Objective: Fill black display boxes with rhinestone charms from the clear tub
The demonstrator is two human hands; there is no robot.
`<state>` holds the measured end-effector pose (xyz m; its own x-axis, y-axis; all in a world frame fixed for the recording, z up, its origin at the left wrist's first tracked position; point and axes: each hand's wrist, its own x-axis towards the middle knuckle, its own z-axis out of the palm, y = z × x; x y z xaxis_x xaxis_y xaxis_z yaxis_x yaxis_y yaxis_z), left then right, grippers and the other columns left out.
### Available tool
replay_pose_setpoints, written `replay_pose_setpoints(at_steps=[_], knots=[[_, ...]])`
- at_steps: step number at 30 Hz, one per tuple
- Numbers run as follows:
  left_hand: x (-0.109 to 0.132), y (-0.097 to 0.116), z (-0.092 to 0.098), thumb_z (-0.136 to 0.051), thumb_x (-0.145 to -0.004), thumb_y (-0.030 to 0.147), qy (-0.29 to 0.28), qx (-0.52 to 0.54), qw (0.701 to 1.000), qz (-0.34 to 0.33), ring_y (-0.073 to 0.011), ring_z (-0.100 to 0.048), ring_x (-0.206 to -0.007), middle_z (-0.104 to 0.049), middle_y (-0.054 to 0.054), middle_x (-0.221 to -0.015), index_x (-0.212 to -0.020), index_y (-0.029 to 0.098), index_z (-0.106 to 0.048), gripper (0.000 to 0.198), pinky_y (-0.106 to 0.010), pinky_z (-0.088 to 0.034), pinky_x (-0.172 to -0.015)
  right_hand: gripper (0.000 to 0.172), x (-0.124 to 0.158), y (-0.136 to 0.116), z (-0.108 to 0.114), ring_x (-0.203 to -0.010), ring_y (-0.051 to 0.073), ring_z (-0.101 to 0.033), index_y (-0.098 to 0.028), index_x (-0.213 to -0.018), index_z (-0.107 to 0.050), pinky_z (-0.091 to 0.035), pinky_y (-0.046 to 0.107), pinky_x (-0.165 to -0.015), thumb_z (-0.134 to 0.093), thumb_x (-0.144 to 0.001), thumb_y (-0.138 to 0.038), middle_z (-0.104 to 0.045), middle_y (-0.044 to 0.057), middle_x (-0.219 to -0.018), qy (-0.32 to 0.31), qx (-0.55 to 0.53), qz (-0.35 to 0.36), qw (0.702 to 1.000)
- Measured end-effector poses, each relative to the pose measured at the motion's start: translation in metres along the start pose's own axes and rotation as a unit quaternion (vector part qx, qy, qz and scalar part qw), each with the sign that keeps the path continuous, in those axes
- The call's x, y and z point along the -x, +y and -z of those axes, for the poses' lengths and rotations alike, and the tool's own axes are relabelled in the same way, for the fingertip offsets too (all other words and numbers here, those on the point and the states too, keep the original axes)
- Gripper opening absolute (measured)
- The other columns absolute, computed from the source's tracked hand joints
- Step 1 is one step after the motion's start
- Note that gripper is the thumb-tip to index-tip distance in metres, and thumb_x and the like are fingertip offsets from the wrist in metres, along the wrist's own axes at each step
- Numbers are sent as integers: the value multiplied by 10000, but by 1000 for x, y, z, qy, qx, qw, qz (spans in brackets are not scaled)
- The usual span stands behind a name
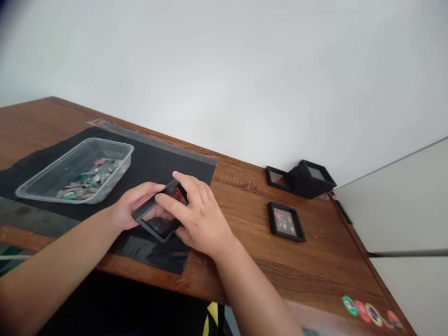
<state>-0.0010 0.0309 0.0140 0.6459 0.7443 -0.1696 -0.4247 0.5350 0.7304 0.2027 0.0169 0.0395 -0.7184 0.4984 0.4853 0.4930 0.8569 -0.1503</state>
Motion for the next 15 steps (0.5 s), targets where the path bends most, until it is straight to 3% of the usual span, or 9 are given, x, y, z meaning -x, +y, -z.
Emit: replay_pose_setpoints(at_steps=[6,15], knots=[[0,-2,2,-633,-876,428,-12,4,1000,3,-296,-735,-937,-777,-139,-967,-1091,112,-705,389,-408,-555,-860,674,1,3,0,-1459,328,-343,-298,-1399,-434,-404,559,-1116,-709,-802,-148,-274,153,-1592,9,-26,-7,1000],[-3,-6,1,-716,-773,469,12,1,999,34,-271,-735,-800,-768,-117,-857,-1016,136,-680,414,-359,-569,-713,682,0,-1,5,-1447,329,-345,-242,-1405,-432,-400,556,-1119,-723,-789,-201,-319,187,-1561,-37,-44,-6,998]])
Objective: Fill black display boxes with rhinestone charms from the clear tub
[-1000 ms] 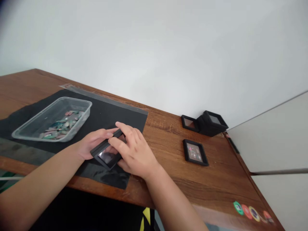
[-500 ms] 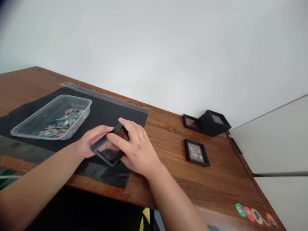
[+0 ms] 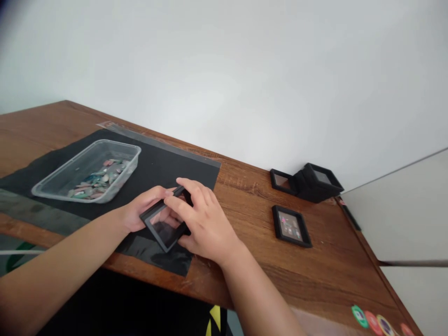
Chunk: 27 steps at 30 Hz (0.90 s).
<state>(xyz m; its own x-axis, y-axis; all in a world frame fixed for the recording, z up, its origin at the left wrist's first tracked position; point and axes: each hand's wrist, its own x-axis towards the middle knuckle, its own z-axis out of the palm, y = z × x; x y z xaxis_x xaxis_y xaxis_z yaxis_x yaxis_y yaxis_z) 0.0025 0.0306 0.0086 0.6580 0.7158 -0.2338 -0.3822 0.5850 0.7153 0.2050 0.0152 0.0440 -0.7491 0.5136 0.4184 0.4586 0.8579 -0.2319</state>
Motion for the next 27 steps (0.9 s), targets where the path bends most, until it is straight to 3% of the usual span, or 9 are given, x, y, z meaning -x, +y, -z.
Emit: replay_pose_setpoints(at_steps=[4,9,21,27], knots=[[0,-1,-4,-748,-730,478,15,-4,1000,-7,-234,-718,-719,-747,-80,-797,-956,147,-683,405,-324,-559,-673,659,-1,-1,1,-1428,326,-367,-247,-1389,-419,-391,568,-1118,-699,-795,-195,-371,171,-1543,-2,-3,9,1000],[0,-3,-3,-717,-758,484,1,-24,1000,-15,-260,-725,-731,-756,-101,-854,-1029,153,-692,429,-358,-566,-673,671,-2,-3,-1,-1413,336,-380,-251,-1385,-398,-399,570,-1103,-688,-784,-184,-398,175,-1517,-1,2,9,1000],[-2,-1,-4,-654,-757,466,15,-39,999,6,-233,-712,-711,-747,-104,-797,-1048,142,-656,435,-321,-557,-673,744,0,0,-9,-1393,329,-381,-227,-1389,-357,-438,534,-1085,-720,-741,-188,-356,189,-1467,23,-12,17,1000],[-1,1,-8,-671,-729,399,31,-29,999,19,-197,-676,-594,-717,-53,-716,-1107,167,-627,445,-292,-528,-600,725,1,0,-9,-1373,340,-404,-234,-1393,-355,-445,553,-1064,-708,-762,-186,-377,189,-1459,24,-9,23,999]])
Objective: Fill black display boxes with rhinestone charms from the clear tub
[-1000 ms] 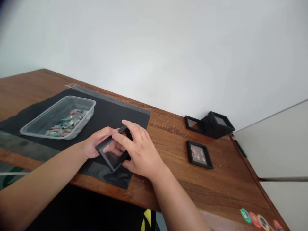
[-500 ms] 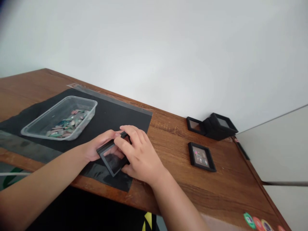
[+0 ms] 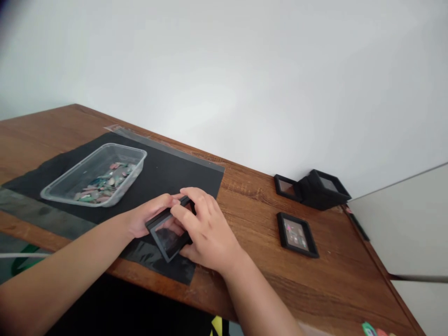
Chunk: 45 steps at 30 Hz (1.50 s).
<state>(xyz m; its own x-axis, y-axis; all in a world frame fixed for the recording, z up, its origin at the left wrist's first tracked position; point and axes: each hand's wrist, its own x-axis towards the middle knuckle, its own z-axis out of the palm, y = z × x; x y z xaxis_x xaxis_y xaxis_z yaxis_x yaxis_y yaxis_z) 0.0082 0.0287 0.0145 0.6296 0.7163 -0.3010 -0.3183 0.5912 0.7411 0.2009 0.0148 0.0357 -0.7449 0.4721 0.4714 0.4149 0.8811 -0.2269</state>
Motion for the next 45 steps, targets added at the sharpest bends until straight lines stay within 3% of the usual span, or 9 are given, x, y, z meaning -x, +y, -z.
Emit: replay_pose_setpoints(at_steps=[9,16,19,23,26,29,36,40,45], knots=[[1,0,-5,-729,-728,389,-2,9,1000,-21,-180,-678,-623,-711,-35,-763,-1071,170,-637,417,-261,-510,-588,701,1,-1,-2,-1392,337,-399,-204,-1396,-348,-423,549,-1102,-662,-771,-155,-445,183,-1428,17,16,13,1000],[-2,2,2,-691,-769,509,-28,110,990,-82,-258,-718,-784,-725,-84,-881,-944,153,-636,400,-350,-539,-718,743,1,1,-1,-1519,369,-227,-195,-1412,-312,-108,647,-1232,-675,-765,-203,-347,211,-1544,68,69,-48,994],[-2,5,-1,-702,-783,403,29,110,978,-177,-255,-709,-844,-722,-88,-954,-994,157,-630,332,-348,-535,-739,972,1,3,3,-1552,382,-115,-231,-1532,-168,-64,678,-1223,-744,-750,-258,-185,201,-1636,76,53,-100,991],[1,6,-7,-750,-778,320,94,38,967,-233,-225,-682,-906,-701,-70,-1028,-1058,178,-599,348,-329,-527,-769,1440,4,4,1,-1563,394,1,-248,-1600,155,-174,666,-1216,-896,-644,-481,63,192,-1691,-32,-130,-217,967],[1,3,-9,-798,-743,300,104,-10,964,-244,-216,-650,-998,-650,-77,-1172,-1128,192,-576,457,-350,-517,-867,1446,5,4,-6,-1564,370,-64,-244,-1610,164,-183,630,-1230,-865,-661,-604,15,185,-1699,-65,-292,-304,904],[-1,0,-11,-849,-674,249,149,-39,949,-277,-232,-606,-1127,-531,-91,-1363,-1216,232,-495,648,-394,-483,-975,1210,3,5,-9,-1566,320,-118,-269,-1635,-38,-148,575,-1259,-794,-755,-613,-85,136,-1704,-42,-419,-325,847],[-7,-7,-9,-867,-646,254,137,-72,943,-293,-302,-500,-1309,-344,-129,-1479,-1338,317,-263,920,-527,-401,-1096,1012,-3,16,-5,-1419,313,-474,-339,-1539,-349,-313,586,-1205,-891,-684,-348,-441,114,-1579,33,-563,-371,738],[-9,-14,0,-822,-737,280,99,-164,935,-297,-335,-382,-1411,-341,-111,-1503,-1395,354,-293,848,-564,-337,-1137,933,-2,21,-1,-1349,320,-550,-335,-1481,-451,-373,590,-1166,-891,-662,-266,-534,107,-1500,35,-567,-362,739],[-7,-16,4,-735,-801,243,43,-227,924,-305,-302,-471,-1337,-503,-83,-1349,-1355,317,-413,645,-525,-356,-1126,1041,0,18,5,-1365,300,-539,-426,-1579,-259,-378,583,-1162,-839,-737,-228,-424,75,-1596,11,-545,-325,772]])
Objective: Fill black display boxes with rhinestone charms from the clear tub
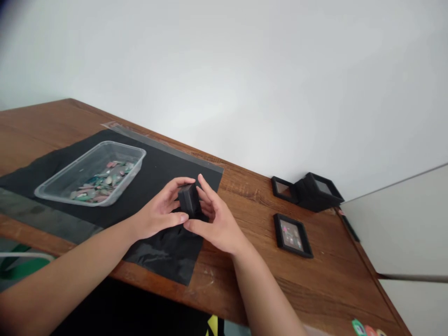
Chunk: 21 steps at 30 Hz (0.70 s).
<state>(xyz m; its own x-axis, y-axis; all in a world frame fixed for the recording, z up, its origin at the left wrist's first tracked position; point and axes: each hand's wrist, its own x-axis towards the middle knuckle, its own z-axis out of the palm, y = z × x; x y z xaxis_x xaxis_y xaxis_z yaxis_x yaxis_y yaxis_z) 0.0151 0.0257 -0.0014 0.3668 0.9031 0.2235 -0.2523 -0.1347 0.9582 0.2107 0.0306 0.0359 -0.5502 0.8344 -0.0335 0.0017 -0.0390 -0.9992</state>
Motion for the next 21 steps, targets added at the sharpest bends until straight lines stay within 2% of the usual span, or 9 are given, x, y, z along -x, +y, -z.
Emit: replay_pose_setpoints(at_steps=[3,9,16,19,21], knots=[[0,4,0,-744,-778,238,7,2,1000,11,-276,-550,-1241,-538,-69,-1278,-1321,298,-401,646,-517,-366,-1110,1035,1,0,0,-1414,297,-484,-427,-1593,-212,-342,581,-1184,-809,-771,-228,-370,78,-1625,-2,15,-5,1000],[0,10,-1,-793,-712,242,35,-5,999,21,-296,-518,-1280,-545,-83,-1247,-1259,267,-405,671,-498,-392,-1078,1011,0,2,0,-1352,319,-551,-400,-1581,-264,-416,585,-1134,-818,-751,-237,-366,103,-1625,11,3,-2,1000],[1,10,-4,-819,-740,304,54,-13,998,9,-287,-562,-1236,-587,-80,-1232,-1267,264,-427,658,-496,-374,-1103,758,0,-2,-2,-1327,320,-572,-348,-1487,-452,-471,576,-1094,-772,-801,-318,-449,83,-1581,22,14,4,1000],[2,10,-4,-795,-769,314,57,-76,995,-25,-296,-519,-1290,-548,-103,-1313,-1293,258,-423,645,-496,-373,-1119,608,-1,-2,-2,-1352,296,-550,-349,-1414,-549,-430,547,-1138,-730,-835,-306,-495,48,-1552,28,22,38,999],[3,10,-4,-777,-773,292,52,-118,990,-55,-308,-487,-1320,-506,-118,-1368,-1320,261,-408,660,-494,-400,-1102,583,-2,-2,-1,-1352,289,-550,-361,-1390,-575,-415,535,-1151,-737,-834,-293,-499,35,-1548,29,30,58,997]])
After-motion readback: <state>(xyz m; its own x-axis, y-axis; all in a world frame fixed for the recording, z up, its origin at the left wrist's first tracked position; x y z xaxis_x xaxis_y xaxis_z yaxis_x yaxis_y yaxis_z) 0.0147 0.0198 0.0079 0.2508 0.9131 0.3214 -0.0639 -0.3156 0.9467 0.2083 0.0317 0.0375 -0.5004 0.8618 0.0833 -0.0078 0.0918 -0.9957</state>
